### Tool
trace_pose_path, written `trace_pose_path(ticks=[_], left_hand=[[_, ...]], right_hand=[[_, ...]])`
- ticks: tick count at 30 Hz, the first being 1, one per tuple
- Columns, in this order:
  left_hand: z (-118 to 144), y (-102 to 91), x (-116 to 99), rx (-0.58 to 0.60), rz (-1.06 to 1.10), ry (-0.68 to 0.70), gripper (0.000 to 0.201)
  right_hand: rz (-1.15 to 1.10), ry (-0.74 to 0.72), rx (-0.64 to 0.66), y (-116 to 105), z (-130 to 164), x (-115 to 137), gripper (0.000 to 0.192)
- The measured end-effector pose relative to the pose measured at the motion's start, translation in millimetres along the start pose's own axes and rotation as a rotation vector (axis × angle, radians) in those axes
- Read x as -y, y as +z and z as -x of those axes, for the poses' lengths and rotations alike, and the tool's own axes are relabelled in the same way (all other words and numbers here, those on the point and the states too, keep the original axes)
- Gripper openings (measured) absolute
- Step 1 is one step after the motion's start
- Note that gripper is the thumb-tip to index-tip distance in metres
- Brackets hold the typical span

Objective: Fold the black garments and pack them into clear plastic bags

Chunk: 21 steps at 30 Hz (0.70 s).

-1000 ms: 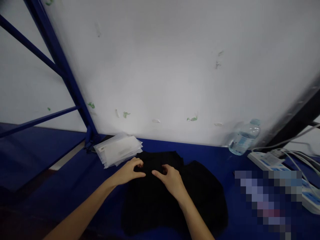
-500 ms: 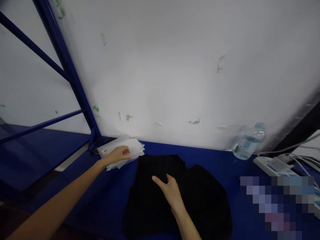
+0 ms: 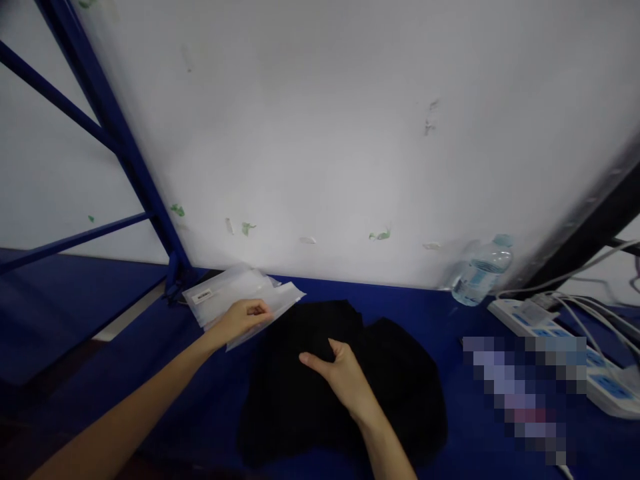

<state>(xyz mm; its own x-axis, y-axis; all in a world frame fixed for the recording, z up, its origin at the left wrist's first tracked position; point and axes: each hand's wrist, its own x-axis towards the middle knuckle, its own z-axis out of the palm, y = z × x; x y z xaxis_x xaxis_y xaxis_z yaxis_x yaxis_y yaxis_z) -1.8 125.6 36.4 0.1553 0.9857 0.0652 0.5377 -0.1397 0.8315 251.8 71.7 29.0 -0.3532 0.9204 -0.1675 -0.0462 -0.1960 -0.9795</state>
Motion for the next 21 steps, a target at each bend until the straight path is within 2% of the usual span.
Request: trace_pose_path(ticks=[4,6,9,15,21], left_hand=[[8,53.2,-10,0.188,0.144,-0.013,0.021],[8,74.4,-12,0.245,0.202,-0.009,0.018],[8,93.7,-13,0.276,0.256,-0.014,0.013],[8,100.7,-11,0.197,0.219,0.004,0.018],[13,84.3,-33,0.041,0.033,0.114,0.016]], right_hand=[[0.084,-0.011,0.183,-23,24,27,0.023],[0.113,-0.031,0.176,-27,26,29,0.023],[0.137,-0.040,0.080,-28,18,14,0.027],[0.385,-0.174,-0.050,-31,4,-24,0.031],[0.742,-0.221,-0.122,-23,2,-25,0.018]])
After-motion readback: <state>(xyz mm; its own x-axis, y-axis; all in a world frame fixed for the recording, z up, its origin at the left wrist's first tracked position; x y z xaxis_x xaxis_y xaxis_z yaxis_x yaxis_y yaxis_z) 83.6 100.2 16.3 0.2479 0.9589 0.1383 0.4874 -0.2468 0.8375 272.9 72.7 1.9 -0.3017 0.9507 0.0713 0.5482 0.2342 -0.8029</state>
